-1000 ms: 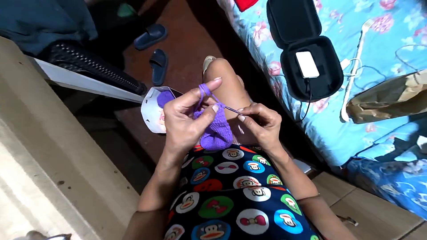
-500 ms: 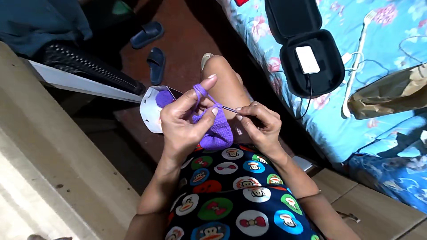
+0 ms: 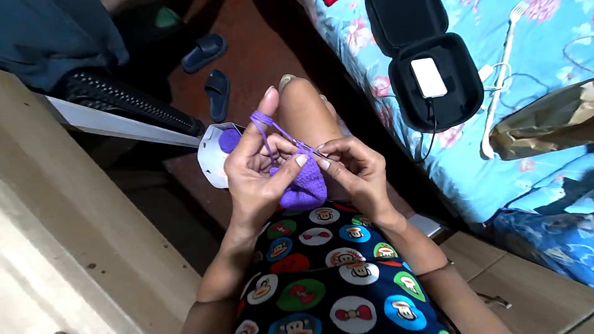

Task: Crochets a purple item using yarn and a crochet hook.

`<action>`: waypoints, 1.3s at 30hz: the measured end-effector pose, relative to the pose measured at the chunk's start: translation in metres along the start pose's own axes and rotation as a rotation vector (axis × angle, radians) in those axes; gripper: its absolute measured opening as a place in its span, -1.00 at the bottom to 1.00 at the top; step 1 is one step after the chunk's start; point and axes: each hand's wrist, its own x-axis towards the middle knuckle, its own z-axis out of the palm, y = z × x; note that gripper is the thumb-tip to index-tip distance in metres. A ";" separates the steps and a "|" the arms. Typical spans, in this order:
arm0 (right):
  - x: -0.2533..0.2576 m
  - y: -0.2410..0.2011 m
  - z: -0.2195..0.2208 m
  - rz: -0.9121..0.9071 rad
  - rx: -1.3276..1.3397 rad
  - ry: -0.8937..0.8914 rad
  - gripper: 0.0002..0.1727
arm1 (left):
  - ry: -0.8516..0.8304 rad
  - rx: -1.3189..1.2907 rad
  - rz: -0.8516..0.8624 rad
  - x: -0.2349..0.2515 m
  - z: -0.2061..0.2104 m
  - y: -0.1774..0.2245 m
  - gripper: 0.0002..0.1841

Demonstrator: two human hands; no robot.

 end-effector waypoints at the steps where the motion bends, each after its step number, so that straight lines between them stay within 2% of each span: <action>1: 0.000 -0.001 0.000 0.013 0.020 0.000 -0.80 | 0.002 -0.003 -0.004 0.000 0.000 0.000 -0.12; 7: 0.001 -0.002 -0.002 0.029 0.020 0.001 -0.78 | 0.017 -0.018 -0.038 0.000 -0.002 0.001 -0.12; 17: -0.001 -0.002 -0.004 -0.073 -0.229 0.020 -0.82 | 0.006 -0.114 -0.089 0.001 -0.005 0.001 -0.18; 21: -0.001 0.000 -0.004 -0.163 -0.332 0.030 -0.83 | -0.015 -0.156 -0.104 0.003 -0.007 0.003 -0.19; 28: -0.002 0.011 -0.011 -0.323 -0.428 0.015 -0.83 | -0.101 -0.345 -0.197 0.007 -0.021 -0.001 -0.33; 31: -0.003 0.013 -0.015 -0.313 -0.359 -0.021 -0.84 | -0.153 -0.451 -0.234 0.008 -0.029 -0.009 -0.45; 34: -0.003 0.013 -0.019 -0.179 -0.139 -0.077 -0.86 | -0.195 -0.541 -0.237 0.017 -0.033 -0.020 -0.56; 36: -0.002 0.012 -0.019 0.000 0.106 -0.097 -0.84 | -0.171 -0.482 -0.231 0.014 -0.028 -0.017 -0.56; 39: 0.000 0.018 -0.008 0.212 0.443 -0.091 -0.78 | -0.102 -0.252 -0.156 0.005 -0.010 -0.009 -0.48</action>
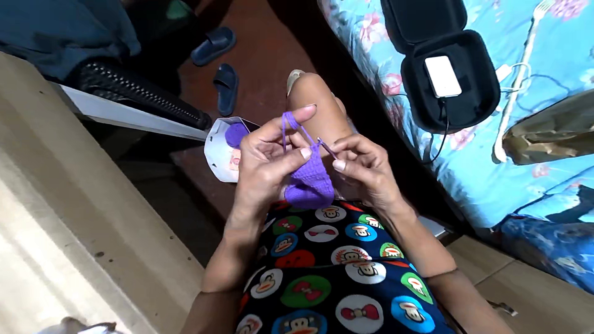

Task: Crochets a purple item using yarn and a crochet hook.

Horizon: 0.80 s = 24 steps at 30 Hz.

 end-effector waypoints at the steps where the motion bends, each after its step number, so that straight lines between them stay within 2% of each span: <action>1: 0.002 0.003 0.004 0.029 0.075 -0.005 -0.74 | 0.030 0.067 0.023 0.001 0.004 -0.002 -0.46; 4: 0.006 0.004 0.011 0.055 0.071 -0.024 -0.55 | 0.082 0.199 0.051 0.003 0.013 -0.009 -0.42; 7: 0.008 0.003 0.011 0.076 0.104 -0.023 -0.50 | 0.067 0.192 0.003 -0.003 0.011 -0.007 -0.41; 8: 0.008 0.003 0.011 0.083 0.135 -0.022 -0.50 | 0.052 0.143 -0.020 -0.004 0.009 -0.006 -0.46; 11: 0.008 0.000 0.009 0.134 0.259 -0.042 -0.56 | 0.029 0.002 -0.127 0.001 -0.008 -0.005 -0.85; 14: 0.008 -0.005 0.008 0.191 0.321 -0.059 -0.59 | -0.077 -0.021 -0.181 0.005 -0.030 -0.002 -0.73; 17: 0.006 -0.007 0.006 0.219 0.378 -0.077 -0.60 | -0.200 -0.077 -0.172 0.008 -0.047 -0.001 -0.71; 20: 0.002 -0.008 0.005 0.235 0.391 -0.071 -0.60 | -0.143 -0.170 -0.070 0.006 -0.048 -0.007 -0.68; 22: 0.001 -0.009 0.006 0.231 0.376 -0.043 -0.63 | -0.114 -0.263 -0.010 0.006 -0.040 -0.010 -0.79; 23: 0.001 -0.009 0.006 0.221 0.361 -0.029 -0.65 | -0.130 -0.279 0.020 0.007 -0.033 -0.009 -0.76; 24: 0.000 -0.009 0.007 0.212 0.346 -0.015 -0.67 | -0.161 -0.255 0.046 0.008 -0.027 -0.008 -0.58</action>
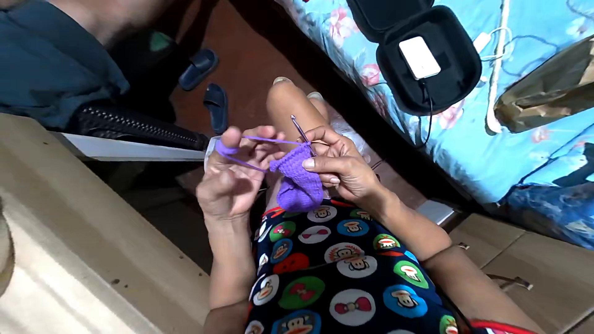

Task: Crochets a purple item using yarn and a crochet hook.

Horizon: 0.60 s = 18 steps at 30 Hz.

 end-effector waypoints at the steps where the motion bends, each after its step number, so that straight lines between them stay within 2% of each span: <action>1: 0.000 0.000 0.001 -0.013 -0.012 0.018 -0.69 | -0.031 0.051 0.000 0.002 0.006 0.001 -0.37; 3: 0.000 0.000 0.004 -0.038 -0.036 0.050 -0.71 | -0.053 0.197 -0.013 0.005 0.019 0.003 -0.07; 6: -0.005 0.004 0.001 -0.052 -0.127 0.115 -0.66 | 0.070 0.408 -0.040 0.000 0.037 -0.003 0.06; 9: -0.002 0.006 -0.003 -0.059 -0.185 0.206 -0.63 | 0.253 0.364 -0.118 0.000 0.042 -0.017 0.07; 14: -0.003 0.007 -0.003 -0.170 -0.091 0.195 -0.65 | 0.237 0.294 -0.083 0.001 0.051 -0.023 -0.07; 18: -0.013 0.010 0.003 -0.180 -0.074 0.112 -0.67 | 0.211 0.313 -0.015 -0.011 0.066 -0.011 -0.01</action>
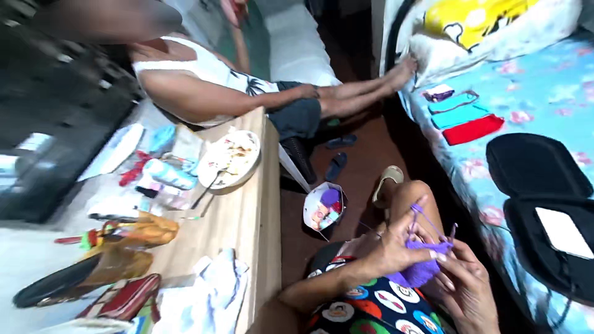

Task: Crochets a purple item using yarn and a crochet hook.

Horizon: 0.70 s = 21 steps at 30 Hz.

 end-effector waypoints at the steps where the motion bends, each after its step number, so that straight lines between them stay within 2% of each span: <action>1: -0.005 0.000 0.001 -0.001 0.004 -0.008 -0.67 | -0.007 0.002 0.007 -0.005 0.003 0.002 0.01; 6: -0.012 -0.002 0.012 -0.024 -0.005 -0.022 -0.70 | -0.006 0.024 0.034 -0.012 0.004 0.009 0.04; 14: -0.011 -0.014 0.014 -0.096 -0.040 0.024 -0.70 | -0.005 0.021 0.042 -0.008 0.005 0.005 -0.03; 21: -0.010 -0.010 0.016 -0.078 -0.041 0.020 -0.70 | 0.043 -0.035 0.040 -0.007 0.003 0.004 -0.05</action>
